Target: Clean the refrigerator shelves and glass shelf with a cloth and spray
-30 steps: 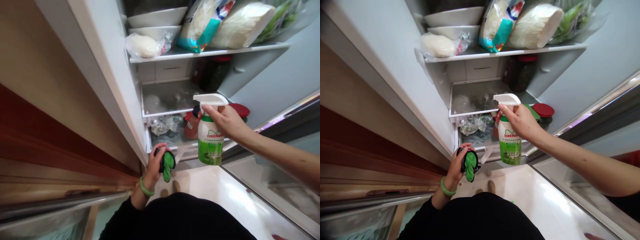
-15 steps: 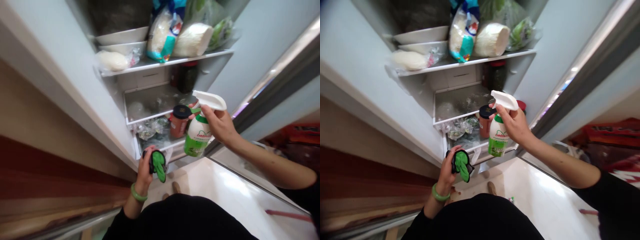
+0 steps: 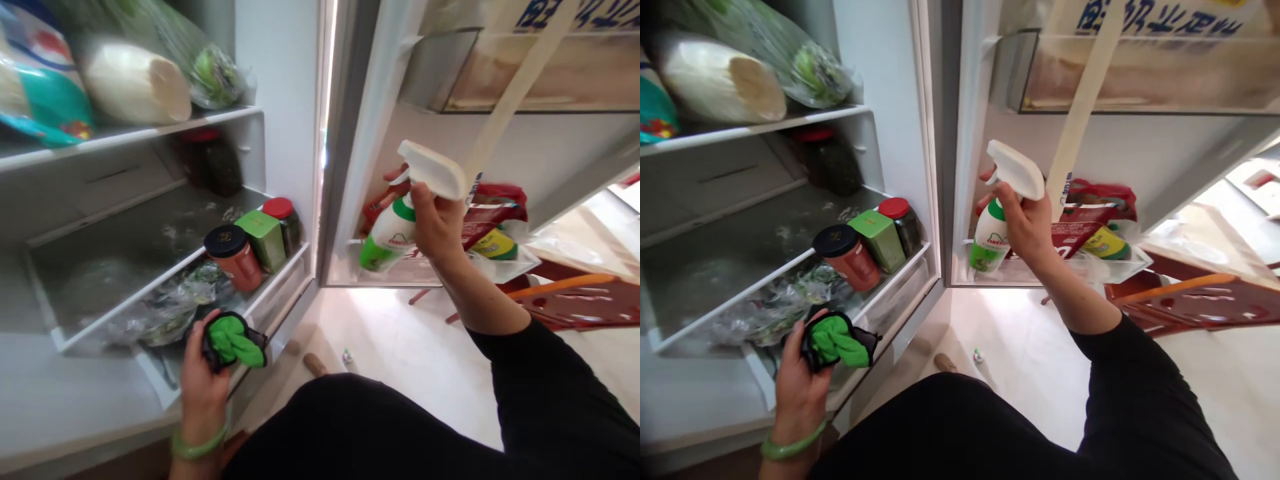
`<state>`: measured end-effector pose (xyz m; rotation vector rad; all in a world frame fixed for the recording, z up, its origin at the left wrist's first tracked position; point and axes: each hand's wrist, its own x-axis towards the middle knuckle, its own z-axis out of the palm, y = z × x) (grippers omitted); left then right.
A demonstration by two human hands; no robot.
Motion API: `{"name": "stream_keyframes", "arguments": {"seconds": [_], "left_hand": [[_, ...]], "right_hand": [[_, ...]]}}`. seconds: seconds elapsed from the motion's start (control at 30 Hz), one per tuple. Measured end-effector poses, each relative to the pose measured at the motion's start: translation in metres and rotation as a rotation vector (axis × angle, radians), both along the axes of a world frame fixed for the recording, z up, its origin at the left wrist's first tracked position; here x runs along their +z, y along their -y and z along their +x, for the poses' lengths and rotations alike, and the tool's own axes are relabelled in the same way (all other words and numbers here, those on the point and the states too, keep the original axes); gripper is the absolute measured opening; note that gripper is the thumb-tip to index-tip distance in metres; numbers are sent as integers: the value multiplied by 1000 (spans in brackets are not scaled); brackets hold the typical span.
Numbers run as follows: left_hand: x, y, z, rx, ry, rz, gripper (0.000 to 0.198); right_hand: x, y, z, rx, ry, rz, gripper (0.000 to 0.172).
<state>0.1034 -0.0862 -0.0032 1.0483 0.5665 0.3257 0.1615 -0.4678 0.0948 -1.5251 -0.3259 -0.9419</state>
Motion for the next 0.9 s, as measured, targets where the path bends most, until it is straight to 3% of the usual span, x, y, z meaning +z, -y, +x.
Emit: {"name": "stream_keyframes", "arguments": {"seconds": [0.23,0.53,0.67,0.8,0.9], "left_hand": [[-9,32,18,-190,21,31,35],[-11,39,25,-173,-10,16,44],[-15,35,28,-195,-1,-5,47],[-20,36,32,-168,16,-24,48],[-20,40,30,-150,42,-42,46]], "right_hand": [[-4,16,45,-217,-77,-71,45],[-6,53,74,-420,-109,-169,44],[-4,63,74,-339,-124,-173,45],[-2,67,66,-138,-104,-127,60],[-5,69,55,-118,-84,-207,71]]}}
